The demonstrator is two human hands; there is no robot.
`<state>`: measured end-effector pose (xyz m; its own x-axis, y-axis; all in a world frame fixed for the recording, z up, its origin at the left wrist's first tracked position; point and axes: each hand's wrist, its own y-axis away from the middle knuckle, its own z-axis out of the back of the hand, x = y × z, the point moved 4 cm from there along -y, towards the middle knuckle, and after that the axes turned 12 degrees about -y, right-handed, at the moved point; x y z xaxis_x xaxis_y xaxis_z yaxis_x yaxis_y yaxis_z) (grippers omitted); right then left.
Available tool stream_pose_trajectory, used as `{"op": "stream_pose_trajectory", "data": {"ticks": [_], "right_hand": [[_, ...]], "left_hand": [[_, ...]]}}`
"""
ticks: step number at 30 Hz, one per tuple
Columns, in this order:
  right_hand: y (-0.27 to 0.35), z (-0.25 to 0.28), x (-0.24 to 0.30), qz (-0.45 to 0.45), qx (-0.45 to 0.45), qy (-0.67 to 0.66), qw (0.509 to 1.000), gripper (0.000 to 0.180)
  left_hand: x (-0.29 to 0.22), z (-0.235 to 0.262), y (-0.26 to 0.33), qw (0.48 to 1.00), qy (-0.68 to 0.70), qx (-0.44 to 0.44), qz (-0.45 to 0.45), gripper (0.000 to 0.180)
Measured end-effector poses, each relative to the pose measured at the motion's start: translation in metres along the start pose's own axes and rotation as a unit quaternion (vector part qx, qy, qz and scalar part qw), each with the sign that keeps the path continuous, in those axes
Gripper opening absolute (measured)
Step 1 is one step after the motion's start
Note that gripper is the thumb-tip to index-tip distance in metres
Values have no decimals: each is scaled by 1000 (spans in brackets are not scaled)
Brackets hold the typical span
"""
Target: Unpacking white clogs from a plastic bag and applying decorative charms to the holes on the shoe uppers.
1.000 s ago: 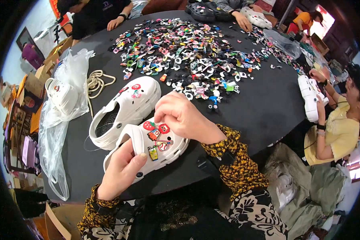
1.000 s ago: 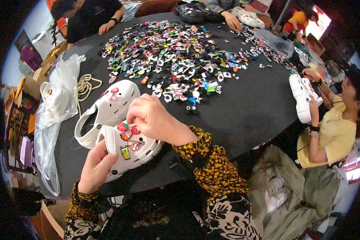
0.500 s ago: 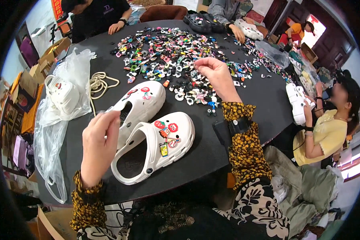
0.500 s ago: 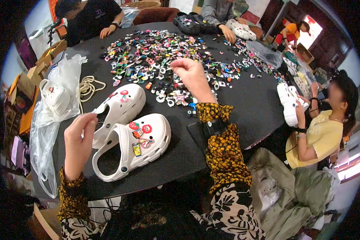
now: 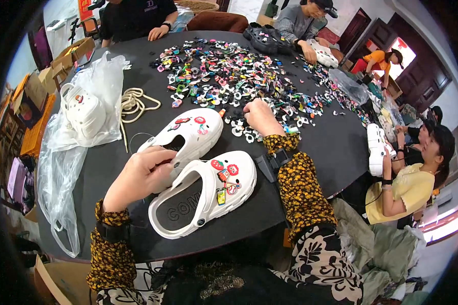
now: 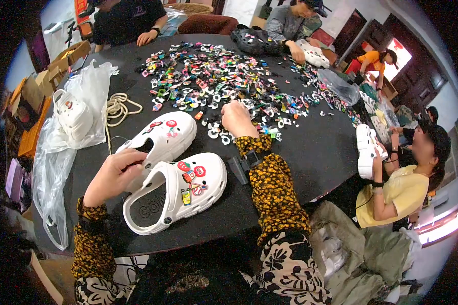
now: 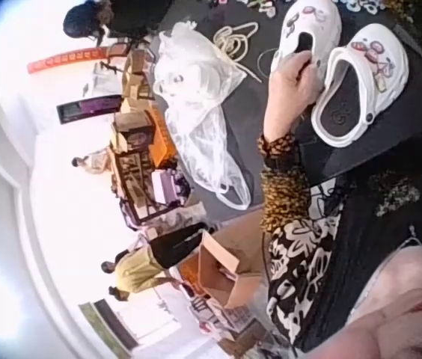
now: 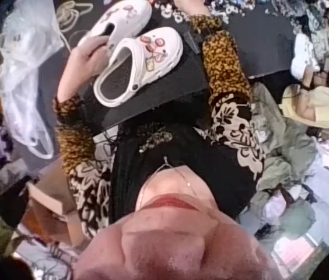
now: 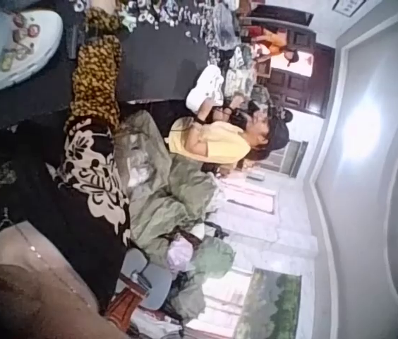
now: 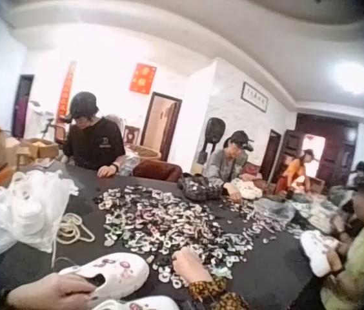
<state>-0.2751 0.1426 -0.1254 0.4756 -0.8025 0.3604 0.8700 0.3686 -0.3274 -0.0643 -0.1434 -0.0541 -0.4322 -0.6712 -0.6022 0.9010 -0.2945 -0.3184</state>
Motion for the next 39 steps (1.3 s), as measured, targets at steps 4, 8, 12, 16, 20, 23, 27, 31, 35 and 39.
{"op": "stream_pose_trajectory", "data": {"ticks": [4, 8, 12, 16, 20, 23, 27, 31, 35, 39], "right_hand": [[-1, 4, 1, -3, -18, 3, 1000, 20], [12, 32, -1, -118, -60, -286, 949, 19], [33, 33, 19, -219, 5, -719, 660, 27], [41, 34, 29, -189, 41, -801, 567, 27], [46, 32, 39, -170, 64, -834, 521, 25], [48, 29, 45, -160, 88, -846, 501, 24], [52, 26, 50, -175, 80, -841, 506, 29], [55, 26, 48, -170, 91, -841, 505, 32], [56, 27, 50, -175, 101, -836, 510, 36], [57, 30, 50, -170, 82, -837, 513, 38]], "left_hand": [[2, 0, 1, 1000, 19, 20, -11, 25], [-1, 3, 5, 999, 16, 16, -27, 26], [0, 3, 6, 999, -3, 31, -15, 28], [-2, 3, 5, 999, 5, 38, 9, 30], [-4, 1, 2, 999, -6, 42, -4, 30], [-3, 0, 2, 999, 5, 37, 10, 30], [-1, 0, 4, 999, -13, 35, 0, 30], [-5, 0, 2, 999, -22, 30, 6, 30], [-2, -1, 3, 999, -32, 30, -10, 29], [-5, 0, 2, 999, -37, 36, -4, 29]]}}
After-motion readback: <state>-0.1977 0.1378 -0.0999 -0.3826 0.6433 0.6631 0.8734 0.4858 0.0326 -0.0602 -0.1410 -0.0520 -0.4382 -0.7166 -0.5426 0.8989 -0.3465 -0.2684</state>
